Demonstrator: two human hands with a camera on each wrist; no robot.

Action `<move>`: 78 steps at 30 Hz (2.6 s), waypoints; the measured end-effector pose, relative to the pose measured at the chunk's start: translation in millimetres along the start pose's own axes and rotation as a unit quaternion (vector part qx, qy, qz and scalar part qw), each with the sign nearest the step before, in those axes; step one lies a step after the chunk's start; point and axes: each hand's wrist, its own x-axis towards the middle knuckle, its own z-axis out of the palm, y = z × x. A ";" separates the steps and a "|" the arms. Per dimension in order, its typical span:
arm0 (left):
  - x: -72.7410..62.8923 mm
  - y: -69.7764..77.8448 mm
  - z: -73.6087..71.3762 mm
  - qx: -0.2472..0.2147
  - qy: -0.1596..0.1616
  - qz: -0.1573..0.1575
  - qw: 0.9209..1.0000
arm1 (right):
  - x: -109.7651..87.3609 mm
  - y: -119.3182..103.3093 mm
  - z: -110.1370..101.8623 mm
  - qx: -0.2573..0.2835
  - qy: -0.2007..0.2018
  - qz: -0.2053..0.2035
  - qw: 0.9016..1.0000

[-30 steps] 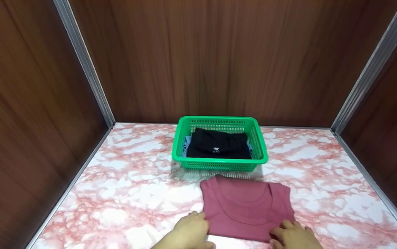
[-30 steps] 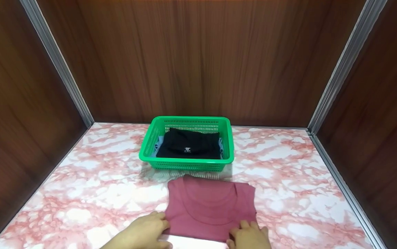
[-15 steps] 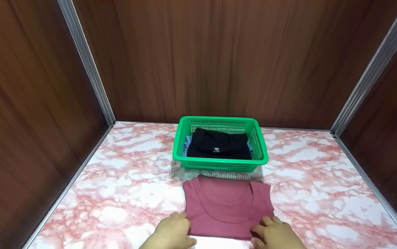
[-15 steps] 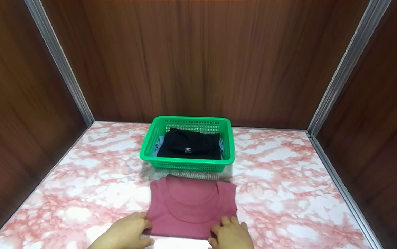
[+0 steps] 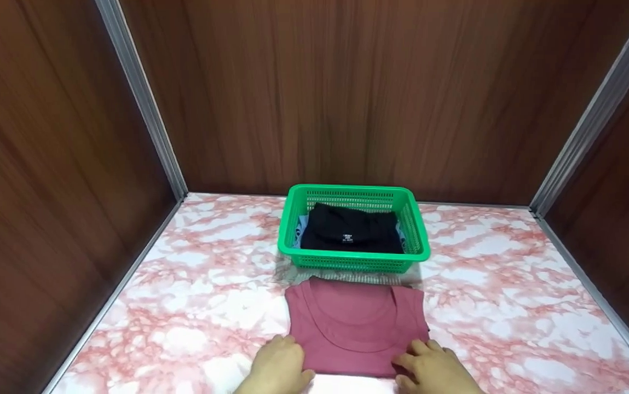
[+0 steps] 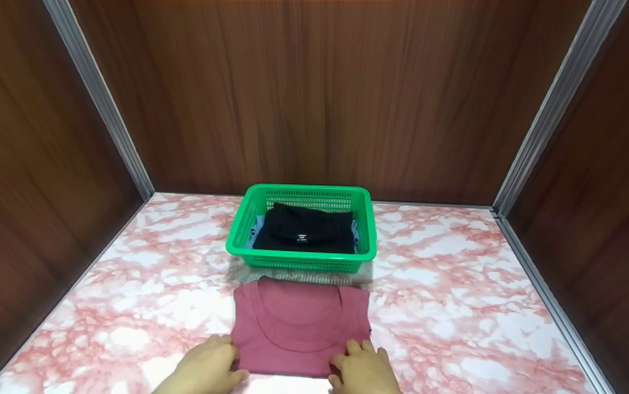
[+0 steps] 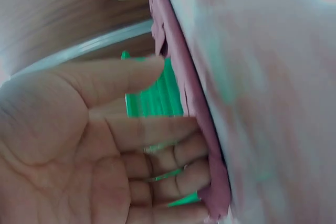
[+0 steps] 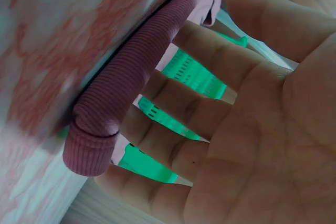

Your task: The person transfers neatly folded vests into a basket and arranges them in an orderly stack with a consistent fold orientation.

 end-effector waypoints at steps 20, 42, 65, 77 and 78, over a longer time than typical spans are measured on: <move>15.6 -22.5 -8.0 -0.186 -0.023 -0.006 0.982 | 2.9 9.8 -14.8 0.141 0.058 0.059 0.987; 57.1 -41.4 -7.6 -0.172 -0.021 -0.159 0.972 | 30.3 55.1 -30.5 0.122 0.046 0.178 0.975; 77.2 -14.7 7.1 -0.067 0.069 -0.181 0.979 | 53.2 43.4 -23.8 0.080 0.074 0.234 0.966; 84.4 -15.6 5.0 -0.115 0.018 -0.166 0.979 | 61.5 43.5 -24.1 0.090 0.049 0.236 0.966; 84.4 -16.1 5.6 -0.120 0.012 -0.165 0.979 | 61.7 43.8 -23.6 0.085 0.049 0.235 0.967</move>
